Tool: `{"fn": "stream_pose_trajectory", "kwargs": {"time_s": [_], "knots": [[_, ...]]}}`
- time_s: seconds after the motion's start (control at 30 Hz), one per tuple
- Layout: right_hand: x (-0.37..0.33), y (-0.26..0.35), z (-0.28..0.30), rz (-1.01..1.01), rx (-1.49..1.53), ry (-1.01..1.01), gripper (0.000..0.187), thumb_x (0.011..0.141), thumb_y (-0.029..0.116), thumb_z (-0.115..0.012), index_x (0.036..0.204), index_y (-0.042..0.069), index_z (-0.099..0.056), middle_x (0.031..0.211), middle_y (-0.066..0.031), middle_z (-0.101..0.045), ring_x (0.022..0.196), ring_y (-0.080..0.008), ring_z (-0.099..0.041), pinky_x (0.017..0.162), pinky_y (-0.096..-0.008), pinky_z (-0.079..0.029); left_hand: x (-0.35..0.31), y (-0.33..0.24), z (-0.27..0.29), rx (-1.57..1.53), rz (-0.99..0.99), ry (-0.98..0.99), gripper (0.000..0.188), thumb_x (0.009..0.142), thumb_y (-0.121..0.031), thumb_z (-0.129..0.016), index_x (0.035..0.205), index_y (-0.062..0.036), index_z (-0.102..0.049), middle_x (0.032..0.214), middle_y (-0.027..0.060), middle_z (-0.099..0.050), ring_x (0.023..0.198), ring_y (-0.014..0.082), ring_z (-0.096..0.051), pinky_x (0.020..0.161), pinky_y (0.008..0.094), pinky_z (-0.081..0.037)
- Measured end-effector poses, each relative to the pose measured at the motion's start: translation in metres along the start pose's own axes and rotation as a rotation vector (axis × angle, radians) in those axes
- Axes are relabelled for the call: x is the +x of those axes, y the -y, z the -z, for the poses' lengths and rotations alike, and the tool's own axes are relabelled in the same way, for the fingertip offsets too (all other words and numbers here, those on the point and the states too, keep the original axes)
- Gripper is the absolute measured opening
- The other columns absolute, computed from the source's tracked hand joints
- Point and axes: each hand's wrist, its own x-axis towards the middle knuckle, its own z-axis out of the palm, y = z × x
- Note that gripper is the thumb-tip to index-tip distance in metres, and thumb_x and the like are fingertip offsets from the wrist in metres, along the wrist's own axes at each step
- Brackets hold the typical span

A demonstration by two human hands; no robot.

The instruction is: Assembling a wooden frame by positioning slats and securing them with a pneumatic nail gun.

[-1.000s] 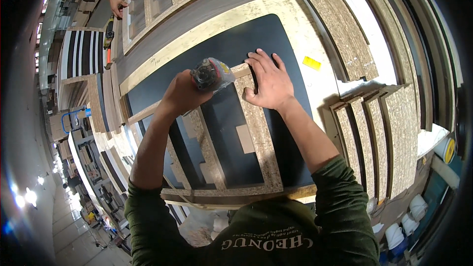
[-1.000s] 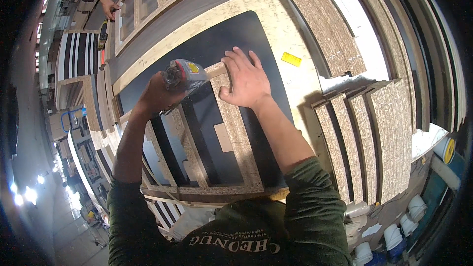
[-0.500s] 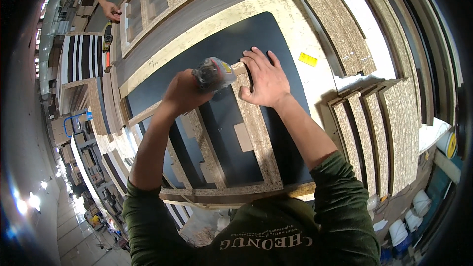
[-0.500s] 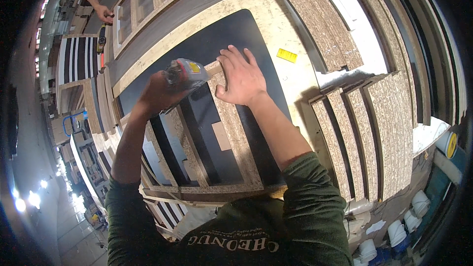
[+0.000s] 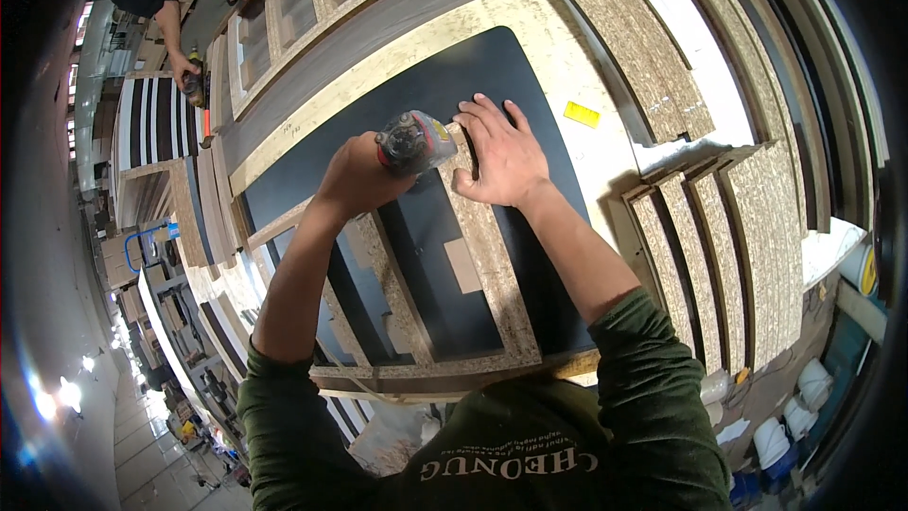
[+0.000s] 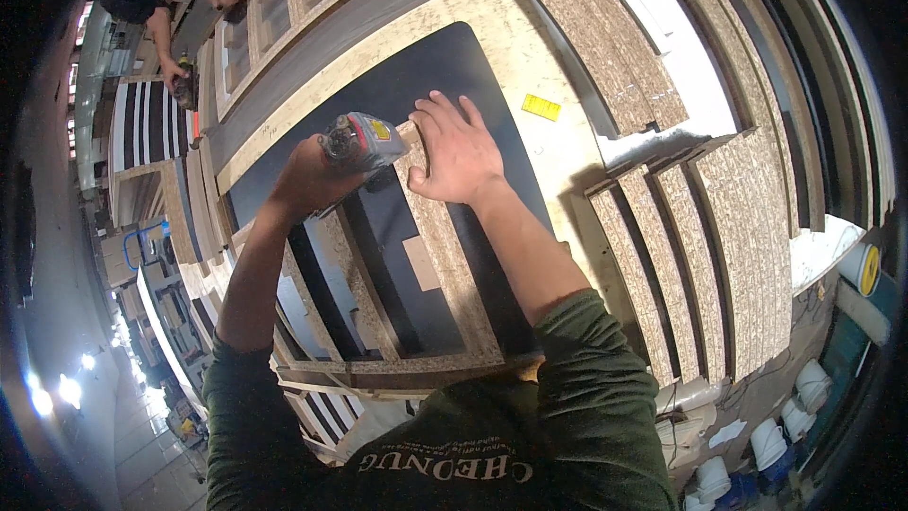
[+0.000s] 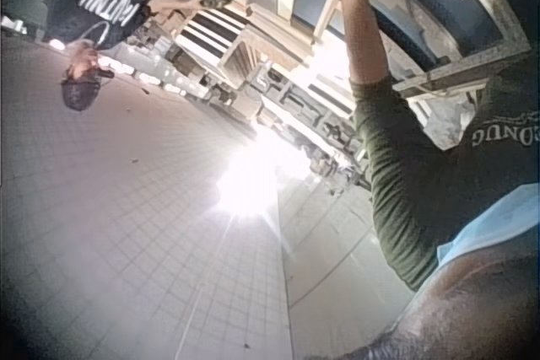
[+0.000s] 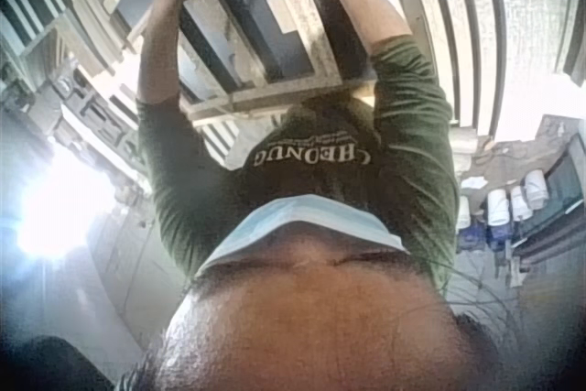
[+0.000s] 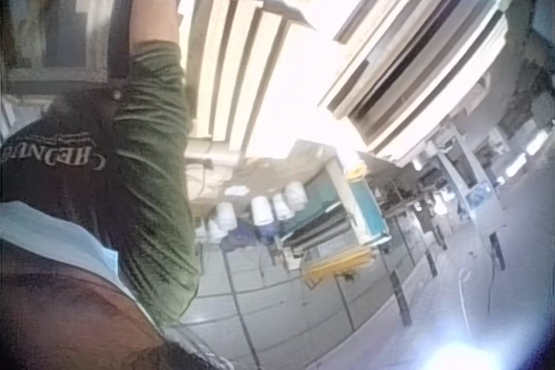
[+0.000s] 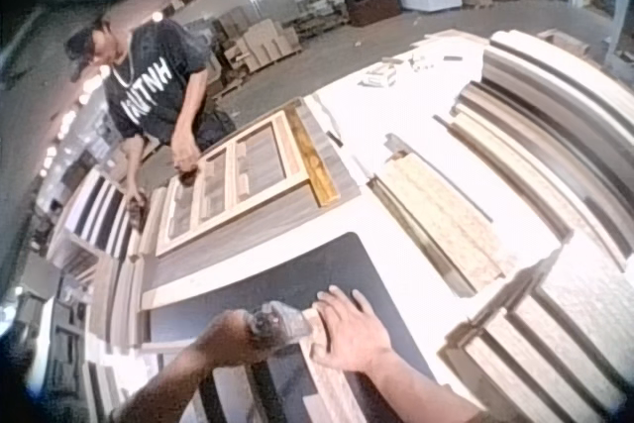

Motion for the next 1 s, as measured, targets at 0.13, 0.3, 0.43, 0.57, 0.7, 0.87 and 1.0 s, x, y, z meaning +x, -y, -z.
{"fn": "stream_pose_trajectory", "kwargs": {"time_s": [0.13, 0.3, 0.43, 0.57, 0.7, 0.87, 1.0], "knots": [[0.002, -0.002, 0.0, 0.014, -0.014, -0.005, 0.068, 0.067, 0.04, -0.055, 0.127, 0.008, -0.049, 0.137, -0.01, -0.046, 0.136, -0.0237, -0.034, 0.114, -0.0458, -0.022, 0.001, -0.003, 0.004, 0.079, 0.027, 0.064, 0.02, 0.07, -0.016, -0.071, 0.085, -0.0037, -0.065, 0.079, 0.0177, -0.066, 0.079, 0.0383, -0.062, 0.068, 0.0395, -0.05], [0.001, 0.002, -0.003, 0.043, -0.007, -0.046, 0.07, 0.068, 0.043, -0.061, 0.129, 0.011, -0.048, 0.135, -0.0083, -0.049, 0.134, -0.0246, -0.037, 0.112, -0.046, -0.024, -0.055, 0.008, 0.034, 0.001, 0.103, 0.008, 0.023, 0.072, -0.016, -0.072, 0.091, -0.004, -0.065, 0.082, 0.0178, -0.066, 0.079, 0.0354, -0.064, 0.073, 0.0385, -0.05], [-0.002, 0.0, 0.0, 0.056, -0.058, -0.04, 0.074, 0.071, 0.047, -0.063, 0.136, 0.017, -0.044, 0.137, -0.0073, -0.048, 0.135, -0.0261, -0.036, 0.112, -0.0481, -0.022, -0.114, 0.04, 0.065, -0.054, 0.196, -0.07, 0.03, 0.072, -0.015, -0.074, 0.1, -0.0051, -0.066, 0.085, 0.0187, -0.067, 0.074, 0.025, -0.064, 0.075, 0.0342, -0.05], [0.007, 0.027, -0.005, -0.118, -0.111, 0.14, 0.07, 0.074, 0.05, -0.063, 0.136, 0.025, -0.045, 0.146, -0.0073, -0.037, 0.141, -0.0306, -0.023, 0.111, -0.0646, -0.012, -0.153, 0.072, 0.075, -0.007, 0.289, -0.085, 0.027, 0.071, -0.015, -0.075, 0.094, -0.0035, -0.066, 0.08, 0.0148, -0.067, 0.071, 0.0218, -0.061, 0.074, 0.033, -0.05], [0.015, 0.058, -0.032, -0.281, -0.174, 0.056, 0.06, 0.076, 0.041, -0.063, 0.132, 0.025, -0.048, 0.147, -0.0103, -0.034, 0.142, -0.0334, -0.02, 0.11, -0.0666, -0.011, -0.153, 0.108, 0.064, -0.201, 0.342, -0.131, 0.027, 0.069, -0.018, -0.07, 0.088, 0.0007, -0.066, 0.077, 0.0164, -0.066, 0.07, 0.0193, -0.063, 0.071, 0.0326, -0.049], [0.009, 0.055, -0.038, -0.278, -0.217, -0.04, 0.049, 0.076, 0.03, -0.06, 0.124, 0.02, -0.053, 0.143, -0.0098, -0.039, 0.14, -0.0297, -0.025, 0.112, -0.06, -0.016, -0.125, 0.097, 0.056, -0.058, 0.385, -0.016, 0.031, 0.068, -0.019, -0.067, 0.089, 0.0042, -0.064, 0.076, 0.0197, -0.065, 0.07, 0.0245, -0.064, 0.071, 0.0337, -0.049], [0.012, 0.062, -0.037, -0.263, -0.214, -0.059, 0.05, 0.075, 0.03, -0.06, 0.123, 0.017, -0.053, 0.141, -0.0109, -0.042, 0.139, -0.0295, -0.028, 0.112, -0.0573, -0.02, -0.118, 0.104, 0.055, -0.04, 0.382, 0.031, 0.032, 0.068, -0.019, -0.067, 0.087, 0.0052, -0.063, 0.075, 0.0203, -0.064, 0.067, 0.0273, -0.062, 0.07, 0.0343, -0.049]]}}
